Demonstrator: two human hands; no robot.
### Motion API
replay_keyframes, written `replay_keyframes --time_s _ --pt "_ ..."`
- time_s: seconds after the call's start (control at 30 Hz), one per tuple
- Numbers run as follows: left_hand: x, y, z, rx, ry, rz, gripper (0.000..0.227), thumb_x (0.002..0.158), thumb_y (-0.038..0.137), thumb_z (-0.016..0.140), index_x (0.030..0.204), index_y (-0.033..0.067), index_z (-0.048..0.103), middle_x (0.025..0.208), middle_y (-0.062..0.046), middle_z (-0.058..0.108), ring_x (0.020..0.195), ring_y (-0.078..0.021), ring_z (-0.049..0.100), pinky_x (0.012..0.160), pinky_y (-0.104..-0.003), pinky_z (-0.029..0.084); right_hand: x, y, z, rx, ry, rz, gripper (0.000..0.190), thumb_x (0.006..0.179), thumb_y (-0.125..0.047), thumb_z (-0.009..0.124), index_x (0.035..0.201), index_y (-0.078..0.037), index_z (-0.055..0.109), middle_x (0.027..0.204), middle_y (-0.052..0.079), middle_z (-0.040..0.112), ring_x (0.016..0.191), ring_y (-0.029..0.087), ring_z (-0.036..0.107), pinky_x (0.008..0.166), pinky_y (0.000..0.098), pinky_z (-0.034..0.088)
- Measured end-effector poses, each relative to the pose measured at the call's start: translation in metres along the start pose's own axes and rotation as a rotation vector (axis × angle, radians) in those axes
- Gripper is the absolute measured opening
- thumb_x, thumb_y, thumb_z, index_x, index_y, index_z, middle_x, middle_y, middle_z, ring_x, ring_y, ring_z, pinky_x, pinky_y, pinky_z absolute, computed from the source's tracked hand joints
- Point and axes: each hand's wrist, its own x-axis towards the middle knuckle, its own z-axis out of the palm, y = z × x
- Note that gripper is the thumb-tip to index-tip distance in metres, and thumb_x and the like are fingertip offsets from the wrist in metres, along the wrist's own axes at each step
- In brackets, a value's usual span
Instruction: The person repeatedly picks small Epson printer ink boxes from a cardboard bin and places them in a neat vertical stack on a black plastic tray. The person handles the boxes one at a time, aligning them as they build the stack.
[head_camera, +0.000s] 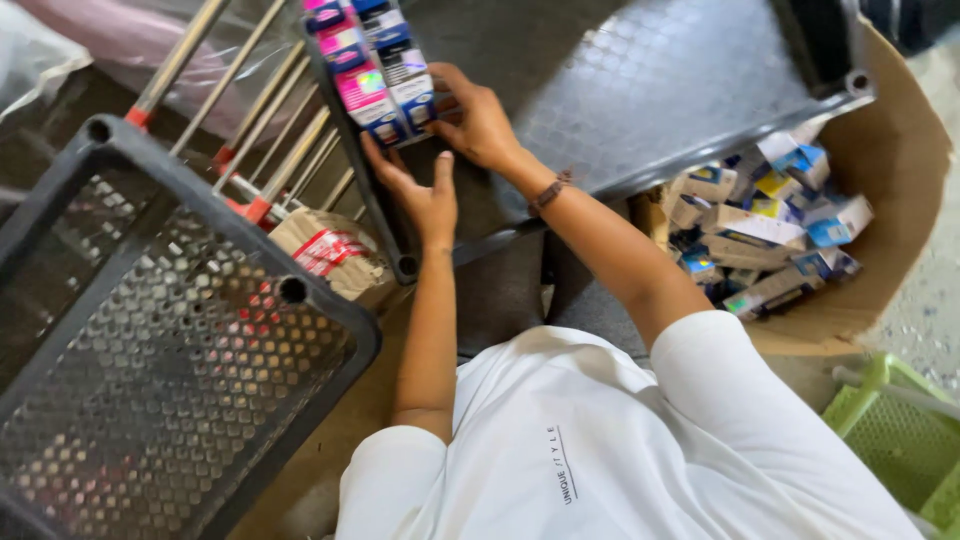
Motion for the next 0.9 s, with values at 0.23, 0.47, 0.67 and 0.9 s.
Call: replay_keyframes --time_s 0.23,0.47,0.67,0.9 --pt "-0.013 0.028 0.016 -0.014 0.071 0.055 0.085 0.096 0.007 0.072 0.160 0.0039 0.016 0.165 -0.020 0.029 0.156 -0.0361 0.036 0.131 -0.049 0.030 -0.036 -0.050 -0.043 -0.124 0.120 -0.113 0.079 0.084 -0.003 0.088 0.150 -0.017 0.047 0.136 0.012 0.059 0.108 0.022 0.070 0.090 0.0314 0.064" --pt "-0.060 0.112 0.100 0.114 -0.164 0.313 0.043 0.099 0.012 0.069 0.135 0.0046 0.048 0.133 -0.011 0.049 0.123 -0.0264 0.050 0.111 -0.041 0.042 -0.145 -0.090 -0.137 0.054 0.404 -0.065 0.044 0.099 0.000 0.079 0.138 -0.010 0.063 0.125 0.004 0.065 0.103 0.012 0.069 0.094 0.0279 0.064" --pt "-0.142 0.109 0.173 -0.107 -0.601 0.389 0.019 0.097 0.007 0.070 0.113 0.0066 0.060 0.110 -0.010 0.064 0.106 -0.0313 0.063 0.099 -0.042 0.052 -0.277 -0.057 -0.238 -0.053 0.831 0.017 0.009 0.103 0.002 0.073 0.110 0.000 0.069 0.109 0.005 0.065 0.097 0.012 0.066 0.087 0.0256 0.055" --pt "-0.211 0.089 0.223 -0.197 -1.161 0.195 0.027 0.092 0.002 0.067 0.118 0.0071 0.064 0.111 -0.011 0.064 0.092 -0.0224 0.069 0.083 -0.036 0.057 -0.403 0.001 -0.308 0.061 0.888 0.424 0.013 0.102 -0.007 0.067 0.114 -0.001 0.070 0.091 -0.002 0.069 0.080 0.007 0.066 0.075 0.0236 0.056"
